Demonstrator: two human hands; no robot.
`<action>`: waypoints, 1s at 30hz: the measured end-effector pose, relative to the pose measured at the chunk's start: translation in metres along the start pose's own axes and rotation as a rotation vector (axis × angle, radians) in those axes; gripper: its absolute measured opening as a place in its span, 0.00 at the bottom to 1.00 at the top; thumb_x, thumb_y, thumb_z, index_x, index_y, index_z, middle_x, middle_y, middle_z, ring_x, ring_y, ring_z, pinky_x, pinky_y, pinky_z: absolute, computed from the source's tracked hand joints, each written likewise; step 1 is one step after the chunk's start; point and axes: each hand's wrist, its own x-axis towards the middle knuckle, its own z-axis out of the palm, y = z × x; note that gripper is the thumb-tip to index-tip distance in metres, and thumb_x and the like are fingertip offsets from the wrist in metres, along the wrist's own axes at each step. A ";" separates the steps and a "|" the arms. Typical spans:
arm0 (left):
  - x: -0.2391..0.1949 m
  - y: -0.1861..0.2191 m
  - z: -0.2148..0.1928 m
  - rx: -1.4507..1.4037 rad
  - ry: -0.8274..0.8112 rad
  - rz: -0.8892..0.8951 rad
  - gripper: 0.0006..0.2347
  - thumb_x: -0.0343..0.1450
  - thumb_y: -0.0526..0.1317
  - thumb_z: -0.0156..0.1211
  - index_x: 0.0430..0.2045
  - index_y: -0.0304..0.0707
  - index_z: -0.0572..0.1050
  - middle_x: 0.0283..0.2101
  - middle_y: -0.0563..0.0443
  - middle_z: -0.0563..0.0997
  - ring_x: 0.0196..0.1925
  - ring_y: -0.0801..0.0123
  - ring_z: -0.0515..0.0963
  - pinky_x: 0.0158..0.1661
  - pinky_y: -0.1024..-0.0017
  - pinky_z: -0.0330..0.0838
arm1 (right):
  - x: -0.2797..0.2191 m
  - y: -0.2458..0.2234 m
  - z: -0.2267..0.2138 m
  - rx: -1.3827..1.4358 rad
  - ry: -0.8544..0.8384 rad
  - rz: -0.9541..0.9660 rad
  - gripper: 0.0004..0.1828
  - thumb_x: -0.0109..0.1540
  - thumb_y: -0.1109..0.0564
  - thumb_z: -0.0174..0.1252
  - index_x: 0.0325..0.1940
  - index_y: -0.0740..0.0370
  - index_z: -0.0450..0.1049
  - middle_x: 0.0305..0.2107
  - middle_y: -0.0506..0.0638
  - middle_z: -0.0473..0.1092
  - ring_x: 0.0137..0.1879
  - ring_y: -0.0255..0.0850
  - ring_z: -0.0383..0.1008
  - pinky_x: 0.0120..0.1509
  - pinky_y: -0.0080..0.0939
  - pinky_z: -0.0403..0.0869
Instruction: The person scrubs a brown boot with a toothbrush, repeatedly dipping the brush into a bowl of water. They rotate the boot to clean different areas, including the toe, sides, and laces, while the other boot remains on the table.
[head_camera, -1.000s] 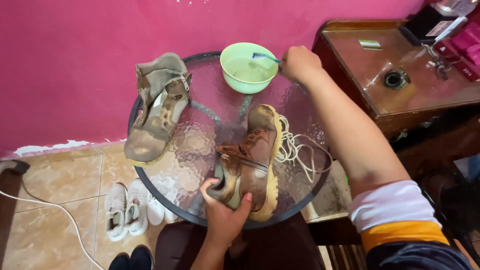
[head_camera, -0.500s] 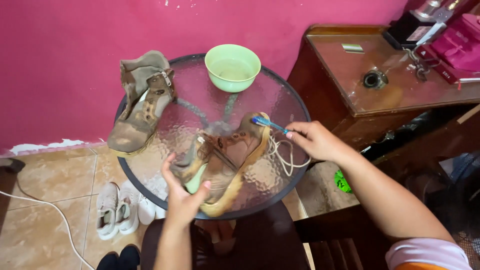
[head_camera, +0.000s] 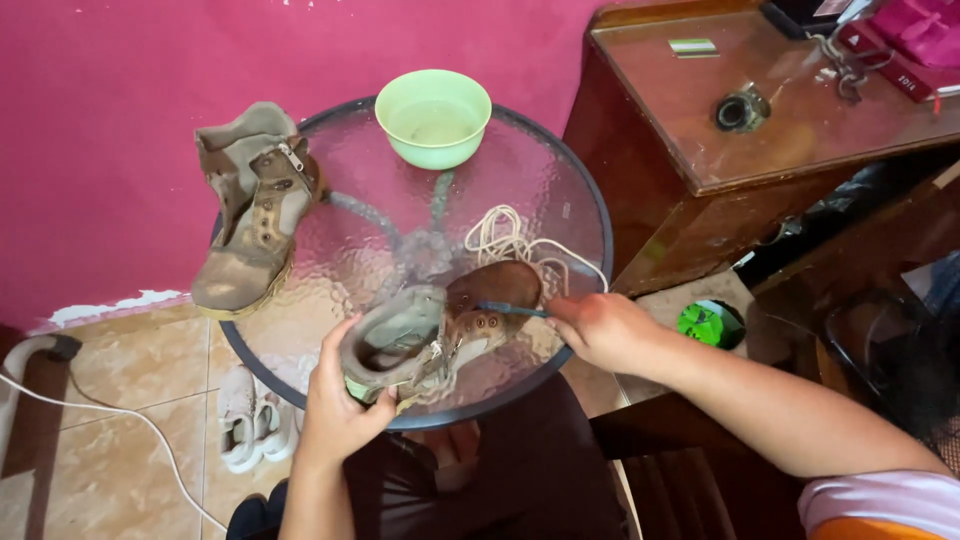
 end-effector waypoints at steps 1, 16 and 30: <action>-0.002 -0.002 0.001 0.004 -0.002 -0.004 0.35 0.57 0.34 0.62 0.62 0.30 0.61 0.62 0.38 0.73 0.65 0.54 0.73 0.65 0.63 0.64 | 0.004 -0.002 -0.013 0.006 -0.001 -0.001 0.13 0.70 0.46 0.46 0.37 0.55 0.66 0.14 0.56 0.66 0.22 0.59 0.72 0.25 0.58 0.70; 0.000 0.001 0.019 0.100 0.000 -0.354 0.32 0.57 0.45 0.75 0.58 0.38 0.71 0.49 0.46 0.85 0.54 0.63 0.83 0.53 0.68 0.73 | 0.002 0.007 -0.012 0.053 0.255 0.151 0.09 0.67 0.62 0.56 0.51 0.61 0.77 0.26 0.50 0.79 0.28 0.43 0.83 0.30 0.39 0.88; -0.005 -0.021 0.001 -0.197 0.195 -0.351 0.22 0.68 0.41 0.61 0.56 0.31 0.72 0.56 0.42 0.79 0.59 0.58 0.78 0.61 0.62 0.68 | 0.034 -0.005 -0.029 0.157 0.039 0.323 0.24 0.70 0.58 0.42 0.69 0.49 0.67 0.25 0.47 0.75 0.30 0.38 0.78 0.27 0.36 0.81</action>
